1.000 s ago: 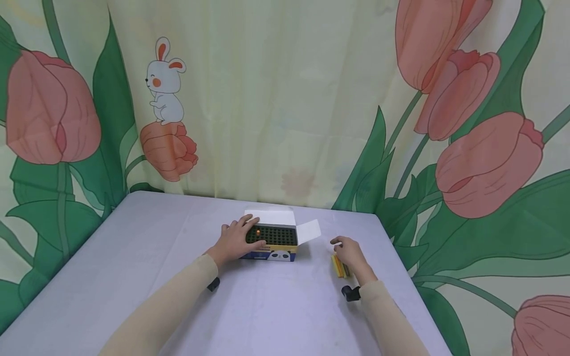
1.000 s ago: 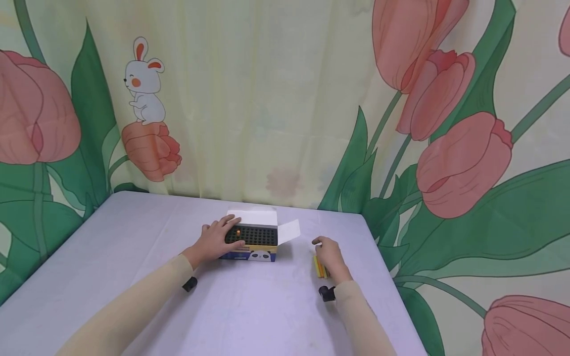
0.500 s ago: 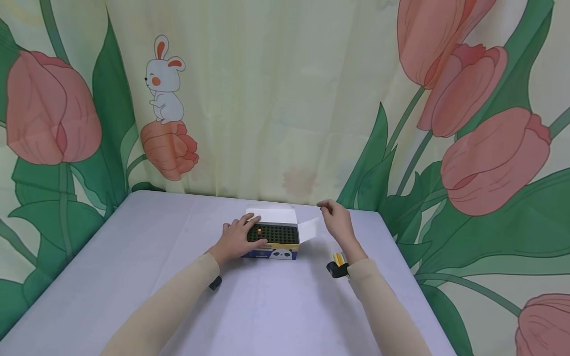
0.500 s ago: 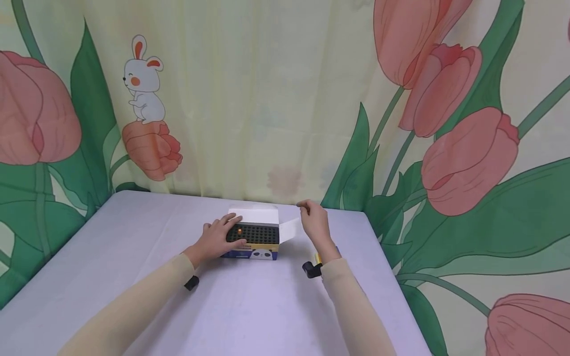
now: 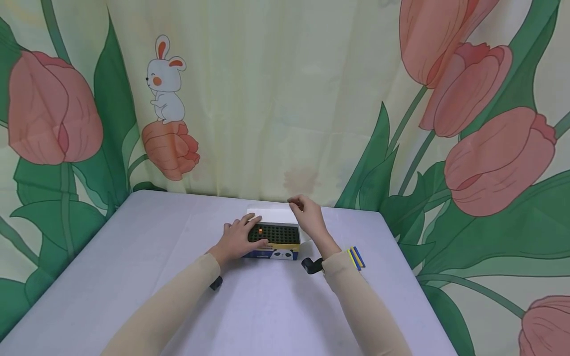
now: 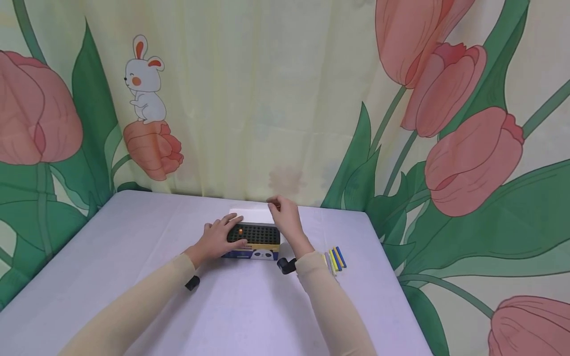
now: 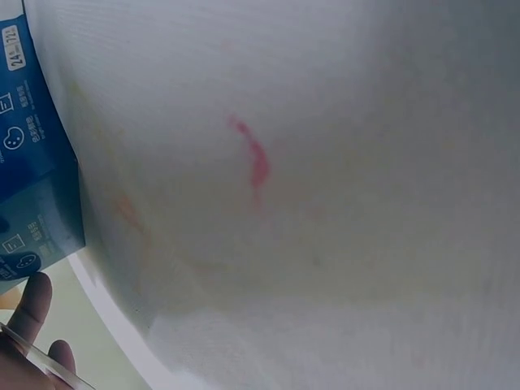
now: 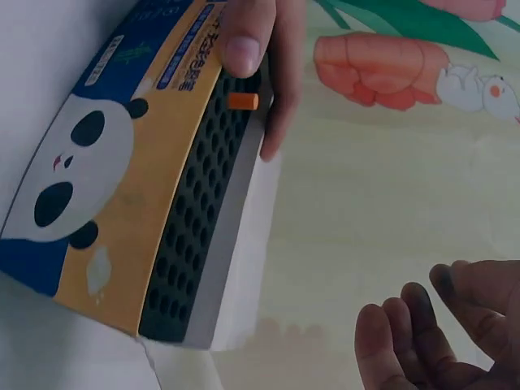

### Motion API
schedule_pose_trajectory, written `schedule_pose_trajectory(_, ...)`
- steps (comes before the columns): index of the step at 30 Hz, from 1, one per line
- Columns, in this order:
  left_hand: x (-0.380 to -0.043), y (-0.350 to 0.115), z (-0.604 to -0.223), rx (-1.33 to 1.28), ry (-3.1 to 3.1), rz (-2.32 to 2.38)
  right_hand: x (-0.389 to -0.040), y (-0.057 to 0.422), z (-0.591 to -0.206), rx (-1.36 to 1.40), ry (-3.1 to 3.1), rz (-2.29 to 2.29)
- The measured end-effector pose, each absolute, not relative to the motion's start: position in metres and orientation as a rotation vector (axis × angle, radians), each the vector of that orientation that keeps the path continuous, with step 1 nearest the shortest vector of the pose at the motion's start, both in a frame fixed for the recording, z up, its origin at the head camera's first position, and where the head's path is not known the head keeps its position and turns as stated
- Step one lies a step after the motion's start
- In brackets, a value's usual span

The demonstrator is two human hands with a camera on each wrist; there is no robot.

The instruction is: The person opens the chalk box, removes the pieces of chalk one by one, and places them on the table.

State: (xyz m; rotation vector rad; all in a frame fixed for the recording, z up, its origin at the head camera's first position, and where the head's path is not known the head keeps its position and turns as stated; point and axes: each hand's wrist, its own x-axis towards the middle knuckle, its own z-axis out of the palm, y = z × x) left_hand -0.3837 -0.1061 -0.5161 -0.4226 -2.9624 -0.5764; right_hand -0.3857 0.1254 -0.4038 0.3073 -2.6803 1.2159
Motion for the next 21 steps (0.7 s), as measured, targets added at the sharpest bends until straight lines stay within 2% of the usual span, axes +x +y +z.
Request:
schedule_pose_trajectory(12,-0.383,-0.106,-0.515,-0.425,-2.945,-0.587,-0.384,0.091,-0.431,0.450,-2.787,1.283)
schedule_pose_trajectory(21,-0.383,-0.108,-0.516,-0.452,-2.906,-0.604,-0.385,0.072,-0.454,0.539,-2.999,1.141)
